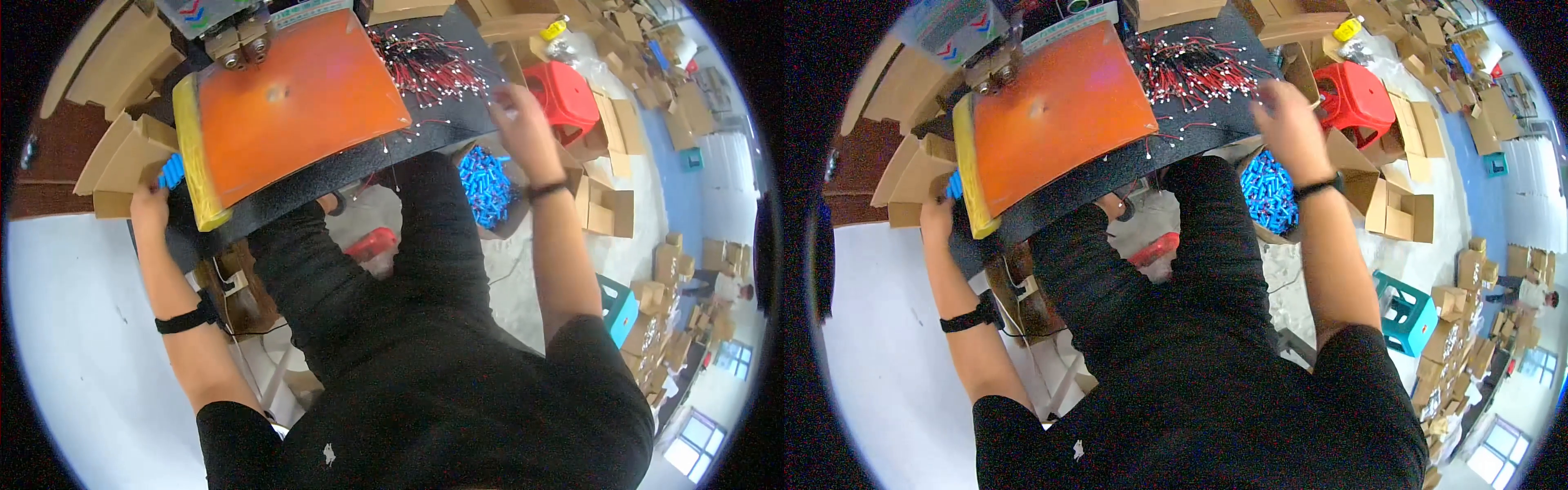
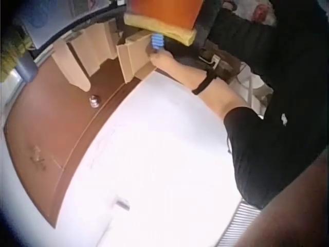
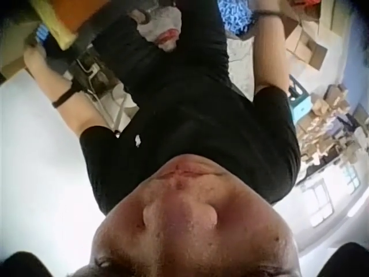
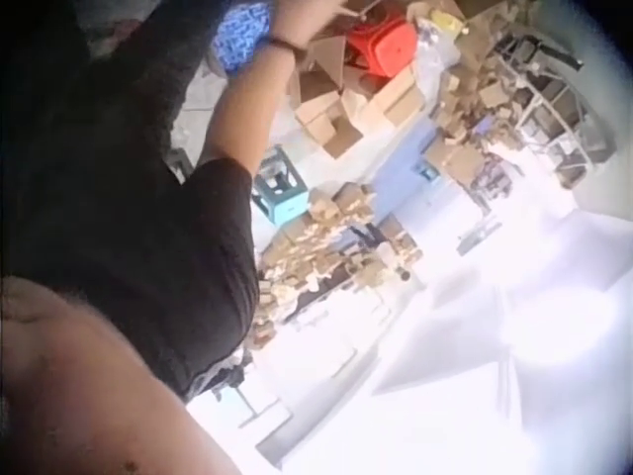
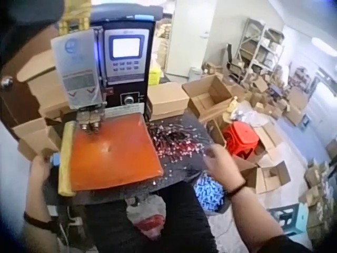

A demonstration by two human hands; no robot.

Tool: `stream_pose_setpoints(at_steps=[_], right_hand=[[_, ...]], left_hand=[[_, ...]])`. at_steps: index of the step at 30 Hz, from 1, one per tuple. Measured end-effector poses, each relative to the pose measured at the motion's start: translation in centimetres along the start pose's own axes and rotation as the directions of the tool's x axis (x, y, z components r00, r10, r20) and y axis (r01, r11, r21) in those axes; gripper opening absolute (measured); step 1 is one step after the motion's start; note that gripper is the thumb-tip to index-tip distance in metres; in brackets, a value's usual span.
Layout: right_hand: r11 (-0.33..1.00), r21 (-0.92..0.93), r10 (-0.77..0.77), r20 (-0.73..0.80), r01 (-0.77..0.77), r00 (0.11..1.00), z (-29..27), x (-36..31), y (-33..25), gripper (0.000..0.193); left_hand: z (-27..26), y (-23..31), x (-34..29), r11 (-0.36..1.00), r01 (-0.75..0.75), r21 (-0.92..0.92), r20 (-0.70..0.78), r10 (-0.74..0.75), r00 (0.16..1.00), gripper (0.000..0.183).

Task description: The person picks up a battery and a wire, positions them under the welding machine, and welds the wire to the battery terminal. This process is repeated for several batteries, with the person reaching for new components and placing the welded units aside.

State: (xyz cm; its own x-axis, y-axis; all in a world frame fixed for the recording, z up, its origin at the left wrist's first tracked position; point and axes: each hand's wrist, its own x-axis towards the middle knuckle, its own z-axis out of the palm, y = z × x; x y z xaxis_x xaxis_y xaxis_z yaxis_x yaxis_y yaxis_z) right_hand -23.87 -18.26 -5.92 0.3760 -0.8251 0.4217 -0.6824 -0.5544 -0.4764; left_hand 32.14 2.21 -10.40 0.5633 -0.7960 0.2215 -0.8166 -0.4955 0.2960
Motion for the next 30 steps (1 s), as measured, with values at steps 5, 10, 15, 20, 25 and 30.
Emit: stream_pose_setpoints(at_steps=[5, 10, 15, 20, 25, 30], right_hand=[[0.961, -0.276, 0.088, 0.237, -0.020, 0.967, 5.8, 4.7, 0.1, 0.025], [0.928, -0.372, 0.054, 0.202, 0.025, 0.978, 3.9, 6.2, 0.6, 0.024], [0.964, -0.262, 0.071, 0.108, -0.041, 0.992, 1.8, 7.8, -2.3, 0.022], [0.994, -0.092, 0.075, 0.168, -0.060, 0.983, 2.2, 7.9, -2.1, 0.026], [0.994, -0.105, 0.044, 0.224, -0.020, 0.974, 1.3, 7.4, -1.0, 0.028], [0.984, -0.179, 0.045, 0.229, -0.004, 0.972, 0.7, 7.3, -1.3, 0.021]], left_hand=[[-0.6, -1.9, -0.7, 0.979, 0.182, -0.087, 0.020, -0.181, 0.983, 0.030], [-2.2, 0.5, -3.2, 0.941, 0.257, -0.220, -0.039, -0.272, 0.961, 0.028], [-4.0, 0.8, -5.3, 0.852, 0.189, -0.488, -0.097, -0.268, 0.959, 0.035], [-5.3, 4.5, -5.7, 0.794, 0.149, -0.589, -0.131, -0.275, 0.952, 0.035], [-6.6, 8.2, -7.1, 0.809, 0.100, -0.580, -0.161, -0.235, 0.959, 0.033], [-7.6, 10.2, -8.3, 0.790, 0.003, -0.613, -0.239, -0.189, 0.953, 0.031]])
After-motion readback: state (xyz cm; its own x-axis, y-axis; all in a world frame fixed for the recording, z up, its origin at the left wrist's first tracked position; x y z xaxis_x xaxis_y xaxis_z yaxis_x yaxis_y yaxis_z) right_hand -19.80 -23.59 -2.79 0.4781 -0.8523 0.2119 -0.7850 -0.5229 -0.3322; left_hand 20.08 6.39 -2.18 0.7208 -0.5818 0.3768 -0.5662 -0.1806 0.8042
